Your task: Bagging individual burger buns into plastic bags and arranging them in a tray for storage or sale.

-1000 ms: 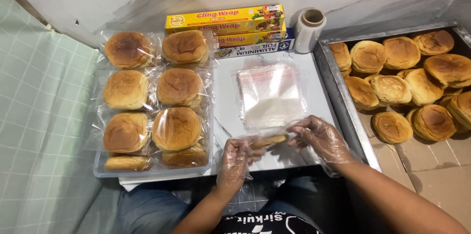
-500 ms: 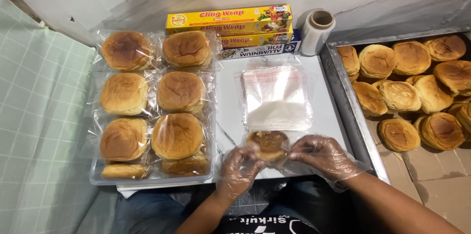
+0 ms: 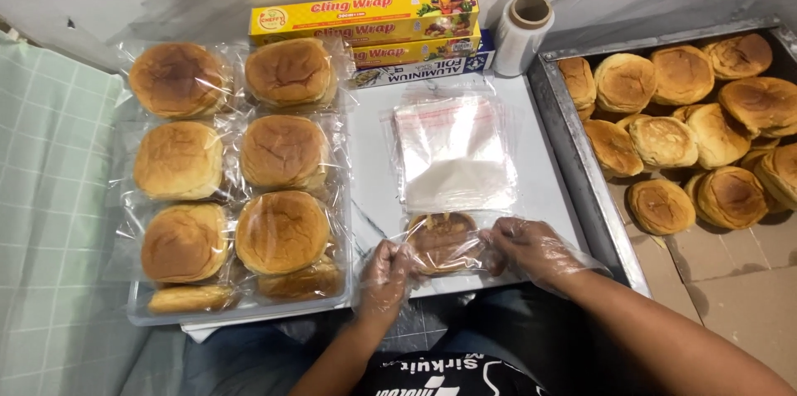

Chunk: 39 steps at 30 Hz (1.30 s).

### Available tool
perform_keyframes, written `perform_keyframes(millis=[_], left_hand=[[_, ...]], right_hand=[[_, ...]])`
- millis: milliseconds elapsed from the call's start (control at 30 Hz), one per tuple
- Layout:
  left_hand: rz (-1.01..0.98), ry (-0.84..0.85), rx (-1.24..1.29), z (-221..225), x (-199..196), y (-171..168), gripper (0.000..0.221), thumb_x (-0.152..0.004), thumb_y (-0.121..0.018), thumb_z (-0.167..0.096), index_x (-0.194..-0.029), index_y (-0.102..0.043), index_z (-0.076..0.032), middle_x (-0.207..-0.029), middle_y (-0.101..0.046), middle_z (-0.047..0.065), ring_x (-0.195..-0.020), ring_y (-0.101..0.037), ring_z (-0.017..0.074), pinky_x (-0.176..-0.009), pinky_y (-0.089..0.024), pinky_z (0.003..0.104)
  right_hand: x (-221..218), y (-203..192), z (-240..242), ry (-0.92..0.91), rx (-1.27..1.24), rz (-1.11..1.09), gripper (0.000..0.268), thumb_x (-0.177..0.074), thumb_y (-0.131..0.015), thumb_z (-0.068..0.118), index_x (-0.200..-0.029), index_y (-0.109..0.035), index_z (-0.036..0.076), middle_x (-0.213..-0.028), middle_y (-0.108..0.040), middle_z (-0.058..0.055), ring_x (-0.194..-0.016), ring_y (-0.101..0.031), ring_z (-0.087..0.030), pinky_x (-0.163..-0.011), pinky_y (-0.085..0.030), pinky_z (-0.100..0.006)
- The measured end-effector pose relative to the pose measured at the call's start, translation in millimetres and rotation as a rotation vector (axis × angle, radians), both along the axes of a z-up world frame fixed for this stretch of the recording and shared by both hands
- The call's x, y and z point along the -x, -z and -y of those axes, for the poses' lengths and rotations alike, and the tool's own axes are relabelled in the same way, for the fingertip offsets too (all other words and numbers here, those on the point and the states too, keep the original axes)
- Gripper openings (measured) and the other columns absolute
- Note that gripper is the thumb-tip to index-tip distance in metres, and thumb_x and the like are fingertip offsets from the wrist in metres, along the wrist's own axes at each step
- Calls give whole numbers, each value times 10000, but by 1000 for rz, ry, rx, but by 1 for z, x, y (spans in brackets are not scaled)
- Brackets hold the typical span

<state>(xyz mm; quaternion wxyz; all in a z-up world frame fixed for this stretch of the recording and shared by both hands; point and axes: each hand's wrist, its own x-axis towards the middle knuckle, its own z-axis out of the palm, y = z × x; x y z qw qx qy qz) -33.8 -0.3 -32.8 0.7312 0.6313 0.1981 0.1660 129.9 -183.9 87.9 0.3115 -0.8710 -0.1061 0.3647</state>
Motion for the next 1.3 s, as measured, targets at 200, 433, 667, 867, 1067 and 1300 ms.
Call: perform_keyframes(millis=[200,433,667,867,1067,1300], left_hand=[[-215,-110,-108,-6,-7,30,204,-992,-608,-161,-819,-502,-154,-722,-513,-3,-670,-484,123,-634,-426,294],[-367,-220,-123,0,-7,-35,102,-919,-718,-196,-957,-639,-144,-644,-711,92,-594,-673,170,-579,-545,353],[-253,-204,13,3,-11,-8,170,-907,-687,-86,-1051,-601,-109,-580,-623,23,-516,-613,129,-499,-522,247],[-105,-101,62,-1,-4,1,247,-943,-682,-60,-1132,-567,-169,-852,-640,66,-549,-575,126,-477,-467,240],[-85,-46,16,1,1,3,307,-937,-679,-65,-1198,-556,-172,-1063,-670,79,-741,-698,161,-572,-571,255],[688,-40,267,21,8,-31,706,-913,-692,116,-1491,-360,-117,-1307,-566,154,-1060,-667,296,-936,-629,448]], right_hand=[[4,-6,-4,97,-31,-165,261,-985,-693,229,-831,-593,44,-710,-717,-160,-633,-773,-262,-581,-691,-345],[-5,22,8,-282,206,141,300,-934,-655,411,-924,-673,113,-646,-763,-103,-709,-779,-292,-727,-551,-382],[16,35,8,-478,-403,1215,416,-844,-793,319,-1205,-611,220,-1006,-634,-55,-1018,-676,-268,-846,-558,-386],[49,30,-6,-993,-644,1116,719,-928,-760,67,-1525,-360,39,-1374,-602,-211,-1220,-619,-323,-1078,-552,-436],[42,56,-5,-1041,-426,1194,769,-902,-623,-115,-1574,-267,-3,-1570,-417,-232,-1446,-440,-373,-1214,-365,-481],[25,47,0,-355,-477,234,723,-872,-626,-4,-1420,-518,456,-1559,-502,-70,-1241,-653,-260,-911,-664,-272]])
